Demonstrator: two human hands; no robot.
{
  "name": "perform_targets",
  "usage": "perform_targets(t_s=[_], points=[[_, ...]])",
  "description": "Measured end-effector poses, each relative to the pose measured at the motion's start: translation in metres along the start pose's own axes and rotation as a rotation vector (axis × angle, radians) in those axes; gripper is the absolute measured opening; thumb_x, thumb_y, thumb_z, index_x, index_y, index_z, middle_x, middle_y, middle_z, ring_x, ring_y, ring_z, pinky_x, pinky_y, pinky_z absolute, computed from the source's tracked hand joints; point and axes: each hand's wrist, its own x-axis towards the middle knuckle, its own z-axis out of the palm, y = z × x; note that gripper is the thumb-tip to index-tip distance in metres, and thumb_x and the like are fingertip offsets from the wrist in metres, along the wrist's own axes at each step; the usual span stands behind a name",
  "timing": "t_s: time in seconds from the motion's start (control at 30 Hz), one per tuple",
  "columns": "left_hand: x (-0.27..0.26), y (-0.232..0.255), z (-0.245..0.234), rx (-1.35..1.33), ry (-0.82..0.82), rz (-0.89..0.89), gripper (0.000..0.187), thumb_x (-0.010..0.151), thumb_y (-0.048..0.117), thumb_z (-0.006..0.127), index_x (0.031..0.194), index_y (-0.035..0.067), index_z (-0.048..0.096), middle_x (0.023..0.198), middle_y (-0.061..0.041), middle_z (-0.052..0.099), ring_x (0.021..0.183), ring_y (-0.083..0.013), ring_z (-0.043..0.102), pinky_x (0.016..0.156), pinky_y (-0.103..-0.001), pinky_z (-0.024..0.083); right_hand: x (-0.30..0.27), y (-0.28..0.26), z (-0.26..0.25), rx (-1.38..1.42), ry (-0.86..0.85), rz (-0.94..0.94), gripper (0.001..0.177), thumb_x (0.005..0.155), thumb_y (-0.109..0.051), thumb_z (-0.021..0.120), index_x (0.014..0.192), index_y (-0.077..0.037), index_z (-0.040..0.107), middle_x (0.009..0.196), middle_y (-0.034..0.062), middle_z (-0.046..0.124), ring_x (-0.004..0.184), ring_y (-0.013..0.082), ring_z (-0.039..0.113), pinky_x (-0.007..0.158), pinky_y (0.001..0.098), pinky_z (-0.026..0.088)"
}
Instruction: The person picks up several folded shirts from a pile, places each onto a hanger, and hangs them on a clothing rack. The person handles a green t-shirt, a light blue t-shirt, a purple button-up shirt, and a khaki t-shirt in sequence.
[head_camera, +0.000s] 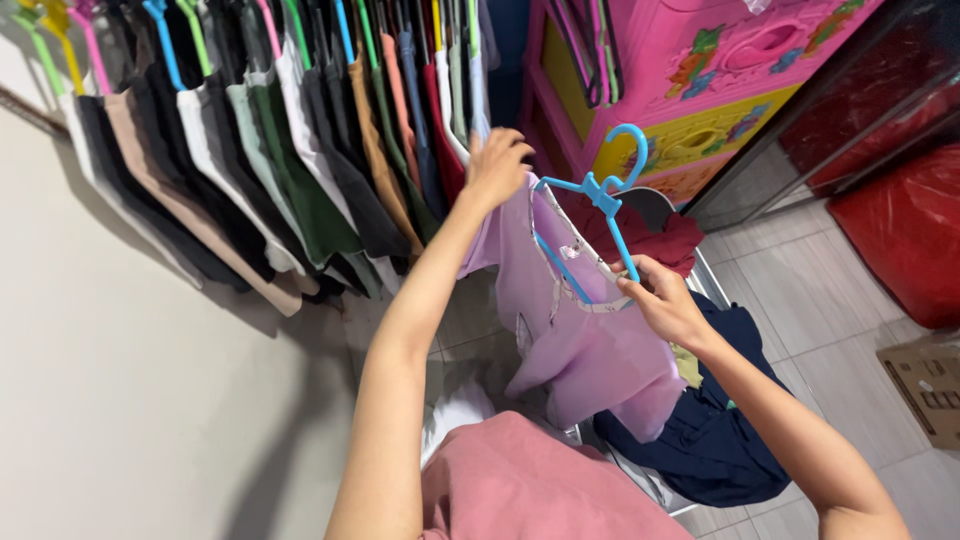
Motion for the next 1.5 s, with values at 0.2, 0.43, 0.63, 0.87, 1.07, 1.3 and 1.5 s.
perform_targets(t_s=[0.2,0.43,0.63,0.87,1.07,1.3,1.5], points=[[0.022,-0.055,0.011,0.767,0.086,0.070,0.030,0.091,0.028,0.062,0.115,0.019,0.077,0.157,-0.007,0.046,0.153,-0.0314,0.024,0.118,-0.071,0.007,0.026,-0.002,0.003,-0.019,0.117,0.050,0.023,0.097,-0.015,0.064,0.117,-0.005,0.066,0.090,0.0002,0.067,0.084,0.0079,0.060,0.074,0.0265,0.049],[0.009,-0.088,0.016,0.696,0.059,0.185,0.023,0.091,0.028,0.063,0.101,0.020,0.082,0.154,-0.011,0.050,0.154,-0.0365,0.022,0.121,-0.070,0.008,0.098,0.001,0.014,0.014,0.231,-0.014,0.022,0.098,-0.014,0.064,0.116,-0.002,0.066,0.091,0.0014,0.066,0.083,0.0076,0.058,0.072,0.0265,0.047],[0.004,-0.104,0.020,0.589,0.066,0.216,0.021,0.096,0.028,0.064,0.097,0.018,0.082,0.146,-0.013,0.056,0.154,-0.0381,0.025,0.122,-0.070,0.010,0.175,-0.020,0.023,-0.140,0.361,-0.058,0.023,0.097,-0.016,0.064,0.116,-0.002,0.066,0.081,0.0046,0.065,0.072,0.0103,0.058,0.065,0.0285,0.047],[0.010,-0.085,-0.008,0.513,0.040,0.214,0.020,0.091,0.029,0.066,0.098,0.017,0.081,0.142,-0.013,0.057,0.149,-0.0383,0.030,0.120,-0.070,0.010,0.257,-0.056,0.020,-0.206,0.470,-0.176,0.023,0.098,-0.015,0.064,0.115,-0.001,0.065,0.075,0.0076,0.063,0.066,0.0131,0.057,0.062,0.0311,0.047],[0.055,-0.061,-0.046,-0.013,0.170,0.102,0.038,0.088,0.013,0.068,0.126,0.013,0.071,0.143,-0.012,0.057,0.133,-0.0320,0.051,0.114,-0.054,0.035,0.307,-0.082,0.022,-0.265,0.496,-0.305,0.021,0.100,-0.014,0.062,0.114,0.002,0.064,0.073,0.0092,0.061,0.065,0.0170,0.057,0.062,0.0353,0.046],[0.191,-0.076,-0.010,-1.076,0.273,0.002,0.039,0.093,0.013,0.070,0.129,0.001,0.064,0.117,-0.009,0.072,0.105,-0.0184,0.072,0.093,-0.030,0.056,0.346,-0.094,0.021,-0.294,0.535,-0.385,0.019,0.100,-0.011,0.062,0.114,0.003,0.063,0.072,0.0138,0.062,0.061,0.0202,0.057,0.059,0.0373,0.045],[0.261,-0.069,0.002,-1.308,0.028,-0.201,0.019,0.091,0.008,0.073,0.106,-0.004,0.074,0.082,-0.004,0.071,0.075,-0.0118,0.067,0.065,-0.028,0.055,0.363,-0.087,0.041,-0.305,0.543,-0.478,0.021,0.099,-0.009,0.067,0.116,0.002,0.063,0.072,0.0152,0.062,0.060,0.0209,0.059,0.060,0.0378,0.047]])
